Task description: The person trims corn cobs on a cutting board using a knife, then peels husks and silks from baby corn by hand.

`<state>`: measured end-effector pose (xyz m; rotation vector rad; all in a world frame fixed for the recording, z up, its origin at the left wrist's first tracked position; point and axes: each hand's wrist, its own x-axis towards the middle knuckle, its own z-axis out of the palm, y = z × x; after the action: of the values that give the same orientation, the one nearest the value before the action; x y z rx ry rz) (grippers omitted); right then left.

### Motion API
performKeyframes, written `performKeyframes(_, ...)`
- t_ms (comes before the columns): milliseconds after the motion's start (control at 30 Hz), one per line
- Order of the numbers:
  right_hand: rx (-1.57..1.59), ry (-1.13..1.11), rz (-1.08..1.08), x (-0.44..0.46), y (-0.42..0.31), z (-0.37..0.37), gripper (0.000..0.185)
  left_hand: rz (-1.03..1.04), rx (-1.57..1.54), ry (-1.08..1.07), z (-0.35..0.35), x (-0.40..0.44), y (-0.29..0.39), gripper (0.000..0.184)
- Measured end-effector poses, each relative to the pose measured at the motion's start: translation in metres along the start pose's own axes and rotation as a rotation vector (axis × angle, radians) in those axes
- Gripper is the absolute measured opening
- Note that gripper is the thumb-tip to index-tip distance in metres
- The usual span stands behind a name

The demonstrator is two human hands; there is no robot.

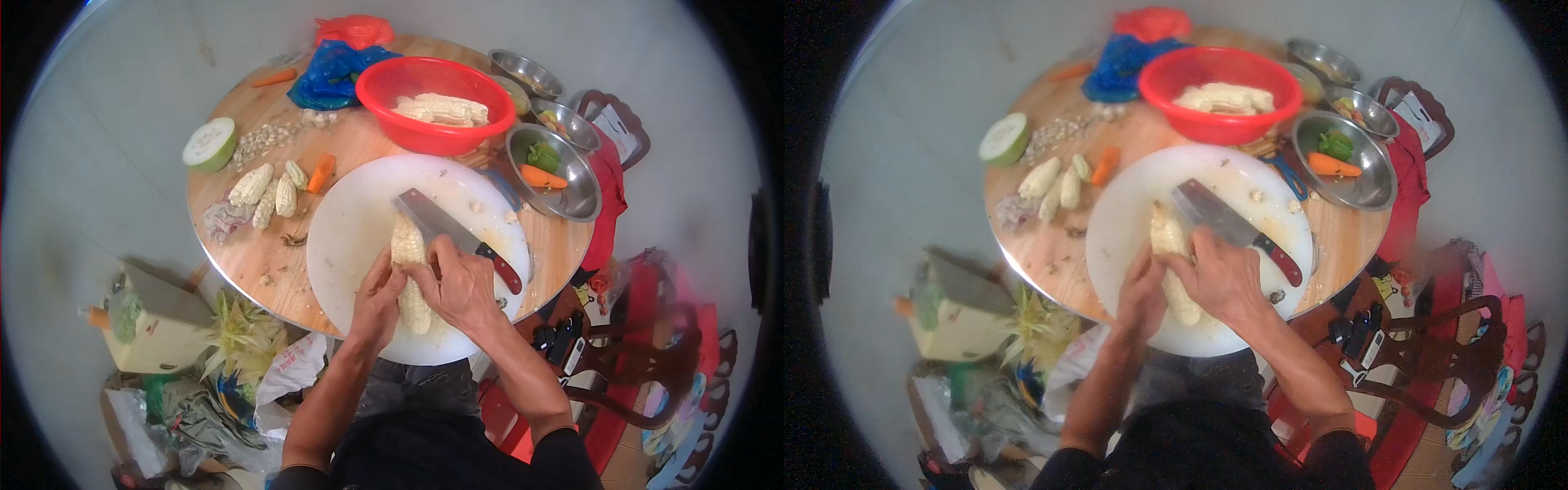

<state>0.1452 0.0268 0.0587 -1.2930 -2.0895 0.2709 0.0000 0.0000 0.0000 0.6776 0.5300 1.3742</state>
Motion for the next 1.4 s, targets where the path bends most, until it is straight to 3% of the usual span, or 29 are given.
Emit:
performKeyframes(67, -0.075, 0.108, -0.119, 0.004, -0.001, 0.002, 0.026, 0.015, 0.12, 0.071, 0.009, -0.001, 0.007, 0.06)
performKeyframes(300, 0.031, 0.099, -0.18, 0.008, 0.032, 0.001, 0.023, -0.018, 0.036, -0.018, 0.005, -0.002, 0.007, 0.065)
performKeyframes(367, 0.25, 0.048, 0.182, 0.007, 0.041, -0.001, 0.021, -0.069, -0.02, -0.037, 0.002, -0.003, 0.007, 0.066)
performKeyframes(400, 0.247, 0.047, 0.181, 0.008, 0.038, -0.002, 0.021, -0.068, -0.023, -0.038, 0.002, -0.002, 0.007, 0.066)
performKeyframes(500, 0.282, 0.096, 0.062, 0.008, 0.016, -0.007, 0.018, -0.082, -0.019, -0.026, 0.004, -0.001, 0.004, 0.065)
performKeyframes(567, 0.054, 0.005, -0.014, 0.011, 0.003, -0.012, 0.017, -0.034, 0.073, -0.021, 0.005, 0.0, 0.003, 0.065)
performKeyframes(700, 0.157, 0.093, -0.039, 0.019, 0.021, 0.002, 0.019, -0.01, 0.103, -0.033, 0.004, 0.002, 0.006, 0.062)
performKeyframes(767, 0.194, 0.041, 0.066, 0.018, 0.037, 0.01, 0.02, -0.163, -0.009, 0.0, -0.004, 0.001, 0.011, 0.058)
performKeyframes(867, 0.397, -0.119, 0.215, 0.002, 0.038, 0.004, 0.016, -0.059, -0.192, -0.015, -0.011, 0.006, 0.015, 0.054)
performKeyframes(967, 0.66, -0.24, 0.166, -0.02, 0.028, 0.011, 0.022, -0.03, -0.272, 0.042, -0.017, 0.012, 0.02, 0.05)
performKeyframes(1100, 0.61, -0.343, 0.063, -0.032, 0.026, 0.009, 0.023, -0.05, -0.367, 0.016, -0.023, 0.018, 0.025, 0.05)
performKeyframes(1167, 0.559, -0.623, 0.153, -0.035, 0.031, 0.006, 0.021, -0.016, -0.35, 0.063, -0.025, 0.02, 0.023, 0.05)
performKeyframes(1400, 0.59, -0.597, 0.364, -0.038, 0.022, -0.003, 0.02, 0.044, -0.391, 0.281, -0.033, 0.023, 0.016, 0.046)
